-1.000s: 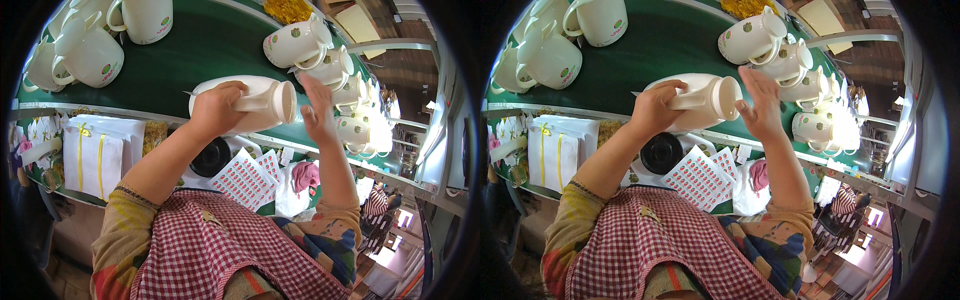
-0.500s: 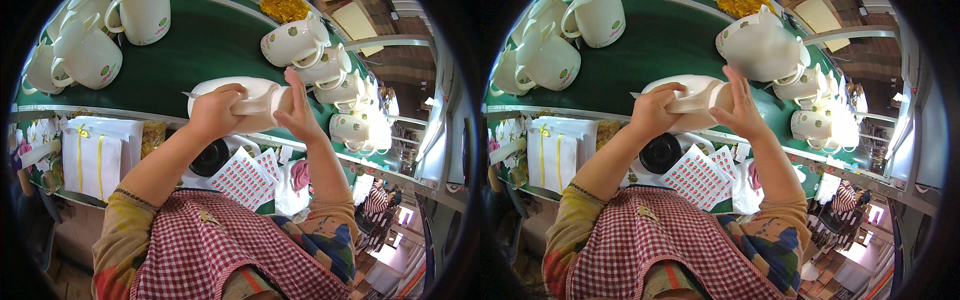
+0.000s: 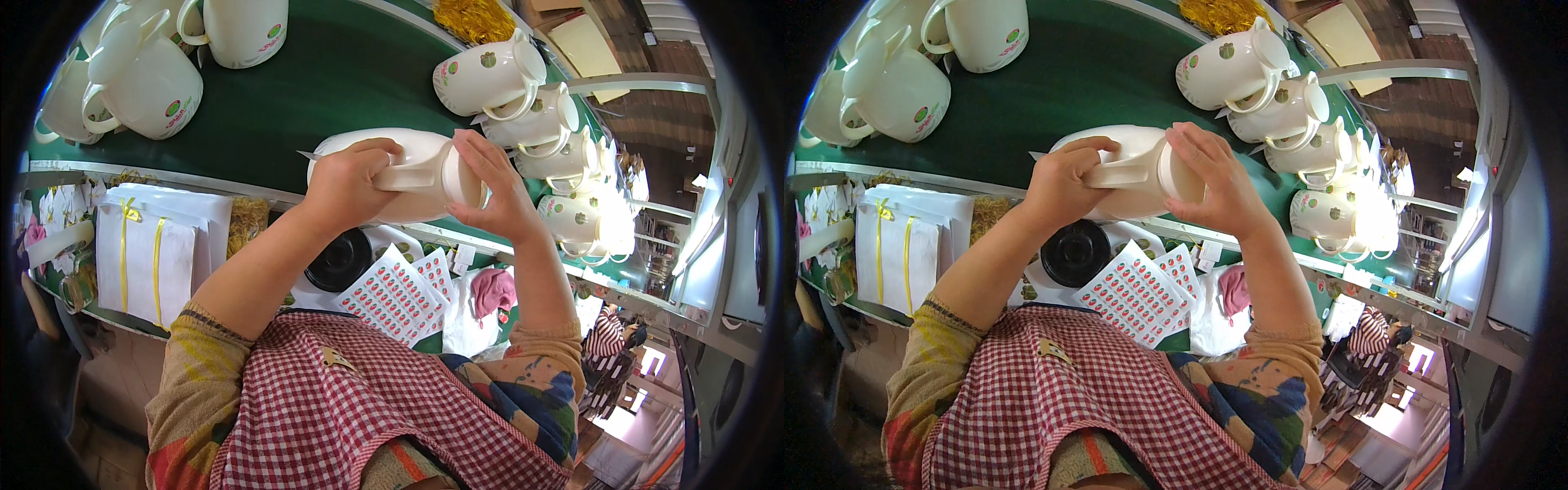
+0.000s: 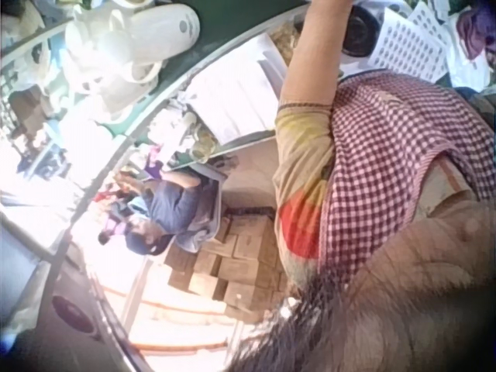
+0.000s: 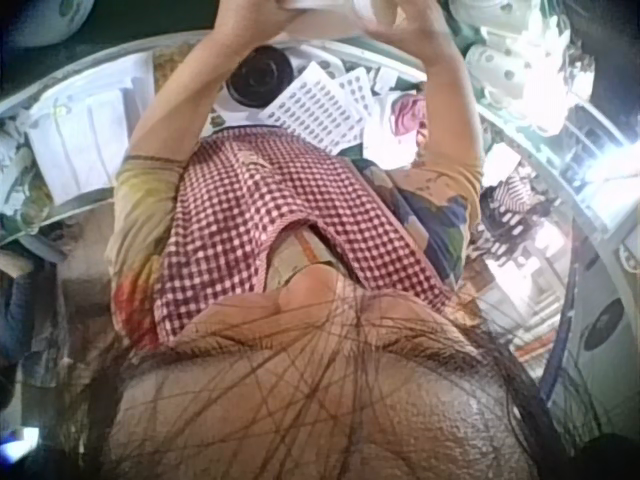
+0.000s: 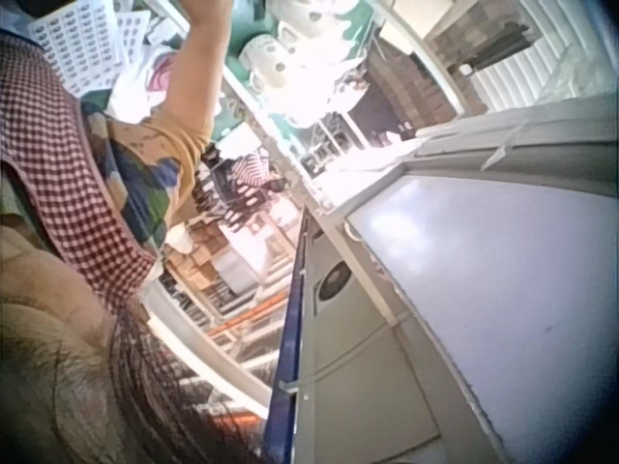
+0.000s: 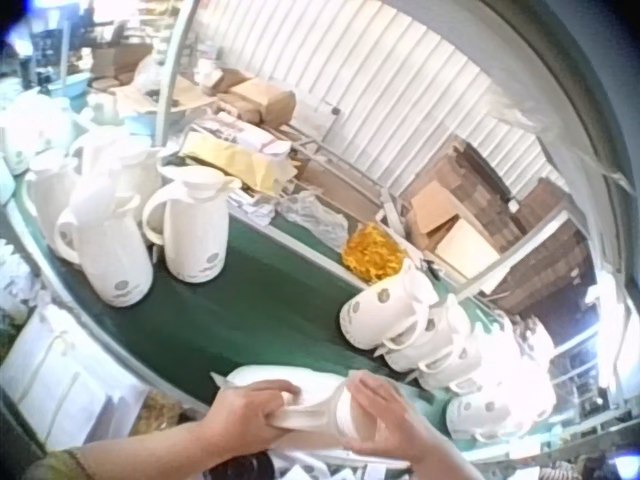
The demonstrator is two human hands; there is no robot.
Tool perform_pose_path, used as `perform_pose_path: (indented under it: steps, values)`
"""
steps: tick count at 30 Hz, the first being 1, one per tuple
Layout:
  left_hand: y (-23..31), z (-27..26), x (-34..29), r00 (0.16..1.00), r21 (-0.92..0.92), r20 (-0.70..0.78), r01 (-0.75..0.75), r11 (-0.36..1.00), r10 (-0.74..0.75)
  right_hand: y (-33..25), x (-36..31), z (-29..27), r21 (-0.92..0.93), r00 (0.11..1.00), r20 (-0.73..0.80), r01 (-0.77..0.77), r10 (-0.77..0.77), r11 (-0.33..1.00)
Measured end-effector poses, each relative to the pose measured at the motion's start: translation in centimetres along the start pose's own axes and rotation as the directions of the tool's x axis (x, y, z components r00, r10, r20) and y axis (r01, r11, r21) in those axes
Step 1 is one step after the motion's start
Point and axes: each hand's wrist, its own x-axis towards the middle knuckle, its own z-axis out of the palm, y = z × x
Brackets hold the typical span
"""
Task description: The person assembles white plastic pitchers by attaching lids and handles, then applies small stickers to the sides. The person handles multiple pitchers one at a time, placing finished units on the conveyor belt.
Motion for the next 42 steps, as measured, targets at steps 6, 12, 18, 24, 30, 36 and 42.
perform_pose_path:
  steps: [6, 12, 18, 24, 30, 36, 42]
  values:
    - [-0.4, 0.0, 0.1, 1.000, 0.001, -0.006, -0.019, 1.000, 0.019, 0.2, 0.5, -0.3, -0.040, 0.998, 0.037, 0.055, -0.053, 0.998]
    - [-0.8, -0.3, 0.4, 0.999, -0.043, 0.040, -0.009, 0.999, 0.010, 1.1, 1.1, -0.7, -0.105, 0.973, 0.078, 0.224, -0.217, 0.969]
    - [-1.7, -0.9, 2.2, 0.992, -0.054, 0.127, 0.021, 0.998, -0.014, 1.9, 2.0, -1.0, -0.171, 0.919, 0.153, 0.386, -0.363, 0.906]
    - [-1.4, -1.5, 3.8, 0.962, -0.054, 0.223, 0.174, 0.983, -0.158, 3.3, 2.7, -0.5, -0.139, 0.914, 0.078, 0.405, -0.398, 0.903]
    - [-0.7, -0.1, 2.6, 0.980, -0.026, 0.103, 0.173, 0.985, -0.169, 0.8, 2.3, 0.3, -0.234, 0.997, -0.002, -0.071, 0.073, 0.970]
    - [0.3, 0.0, 1.6, 0.984, 0.040, 0.086, 0.151, 0.988, -0.154, 1.4, 1.0, -1.9, -0.381, 0.991, -0.076, -0.128, 0.107, 0.916]
    - [0.2, 0.4, 0.9, 0.993, 0.046, 0.048, 0.110, 0.993, -0.112, 0.7, 0.3, -1.5, -0.469, 0.918, -0.394, -0.159, -0.045, 0.869]
